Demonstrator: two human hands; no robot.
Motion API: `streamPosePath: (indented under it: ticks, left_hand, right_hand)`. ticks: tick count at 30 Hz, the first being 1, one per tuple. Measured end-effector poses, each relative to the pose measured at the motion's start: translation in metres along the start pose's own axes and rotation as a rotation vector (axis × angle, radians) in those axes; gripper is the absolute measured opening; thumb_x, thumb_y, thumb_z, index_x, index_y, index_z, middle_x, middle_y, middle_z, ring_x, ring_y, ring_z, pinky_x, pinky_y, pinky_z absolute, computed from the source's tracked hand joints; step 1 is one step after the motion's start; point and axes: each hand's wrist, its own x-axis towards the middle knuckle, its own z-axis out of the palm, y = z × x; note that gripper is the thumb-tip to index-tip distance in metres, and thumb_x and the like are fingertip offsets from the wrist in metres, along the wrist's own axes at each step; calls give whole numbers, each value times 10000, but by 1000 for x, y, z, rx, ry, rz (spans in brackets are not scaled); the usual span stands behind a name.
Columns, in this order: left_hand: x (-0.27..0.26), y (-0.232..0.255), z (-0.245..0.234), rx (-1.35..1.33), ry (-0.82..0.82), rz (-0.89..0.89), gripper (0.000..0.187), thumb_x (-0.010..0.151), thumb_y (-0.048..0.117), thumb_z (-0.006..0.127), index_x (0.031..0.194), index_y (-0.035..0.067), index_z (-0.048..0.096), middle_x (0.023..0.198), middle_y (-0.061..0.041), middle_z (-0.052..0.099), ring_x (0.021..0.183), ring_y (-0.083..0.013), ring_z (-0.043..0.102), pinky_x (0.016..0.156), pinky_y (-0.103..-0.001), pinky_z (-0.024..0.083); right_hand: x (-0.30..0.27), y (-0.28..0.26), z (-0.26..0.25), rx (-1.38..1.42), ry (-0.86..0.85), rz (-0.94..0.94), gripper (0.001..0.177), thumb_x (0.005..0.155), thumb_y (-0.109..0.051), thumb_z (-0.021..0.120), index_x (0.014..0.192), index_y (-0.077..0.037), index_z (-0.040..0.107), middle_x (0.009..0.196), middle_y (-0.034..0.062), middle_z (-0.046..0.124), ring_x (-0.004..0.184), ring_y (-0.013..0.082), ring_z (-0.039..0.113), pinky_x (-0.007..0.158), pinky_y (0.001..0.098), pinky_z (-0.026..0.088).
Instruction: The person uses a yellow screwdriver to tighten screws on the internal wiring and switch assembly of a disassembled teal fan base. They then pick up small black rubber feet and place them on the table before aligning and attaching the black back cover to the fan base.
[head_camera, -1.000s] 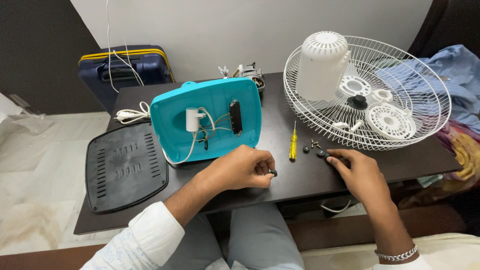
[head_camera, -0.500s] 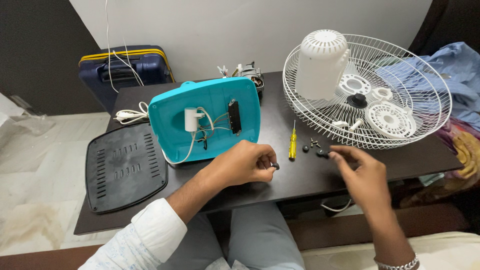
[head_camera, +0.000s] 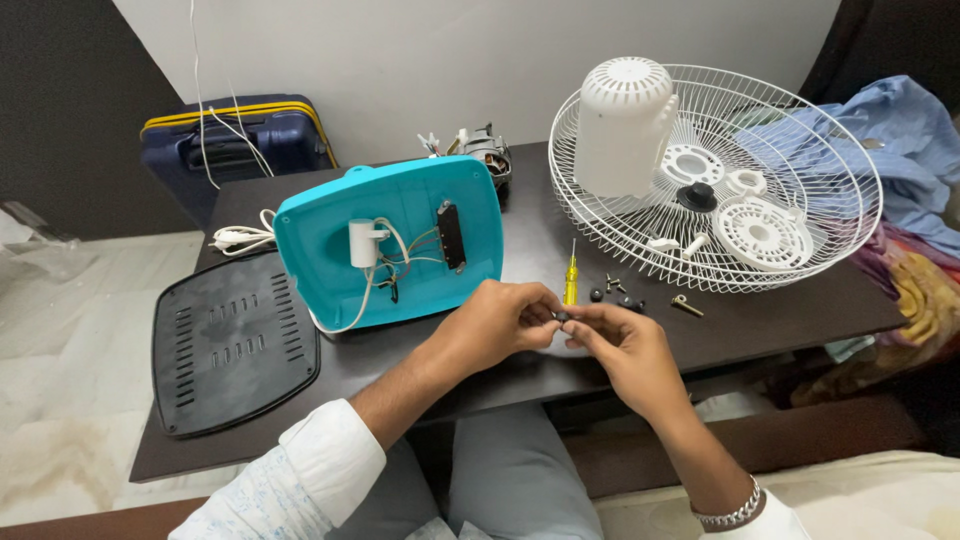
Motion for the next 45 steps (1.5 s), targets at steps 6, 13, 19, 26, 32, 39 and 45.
streamPosePath:
  ticks: [6,13,19,26,32,39,45]
  left_hand:
    - [6,-7,-5,67,3,100,209,889,156,752,1056,32,736,905,-108,790,826,-195,790,743,-302,630]
    - [8,-8,-4,330,38,353,152,925,192,733,1054,116,763,938,-50,768,809,-250,744,690,-356,595]
    - [6,2,-1,331,73,369,170,916,214,748,1061,125,761,936,-48,762,734,-226,732,634,-331,587]
    - [2,5,-5,376,96,309,109,894,193,755,988,137,757,887,-44,758,718,-219,732,625,-338,580]
    - [1,3,-5,339,99,317,122,901,189,732,1009,133,743,910,-37,760,776,-197,755,653,-322,594]
    - [0,3,-5,327,108,323,118,907,191,727,1009,132,740,904,-31,760,789,-187,760,659,-316,595]
    - [0,2,-6,329,105,305,127,907,187,726,1016,124,739,901,-34,757,792,-178,761,663,-314,597]
  right_hand:
    - [9,-6,-10,-85,16,181,290,920,-217,706,1169,-82,770,973,20,801,900,78,734,707,240,538]
    - [13,-12,-19,-76,-27,165,238,913,-178,733,1101,-42,784,913,10,784,829,61,681,676,221,489]
    - [12,-12,-33,-87,8,96,256,898,-140,742,1124,-28,787,900,-3,761,751,42,597,639,203,457]
    - [6,-31,-66,-419,219,85,268,891,-150,749,1142,-71,798,876,40,791,732,62,626,671,231,496]
    - [7,-32,-71,-761,278,186,287,869,-226,756,1148,-174,797,1008,95,809,856,186,767,792,326,569]
    - [9,-33,-75,-892,259,175,291,898,-257,717,1172,-183,783,1053,136,783,937,298,767,846,399,570]
    - [9,-34,-70,-966,258,324,289,932,-301,703,1208,-263,780,1010,154,785,922,341,764,850,421,574]
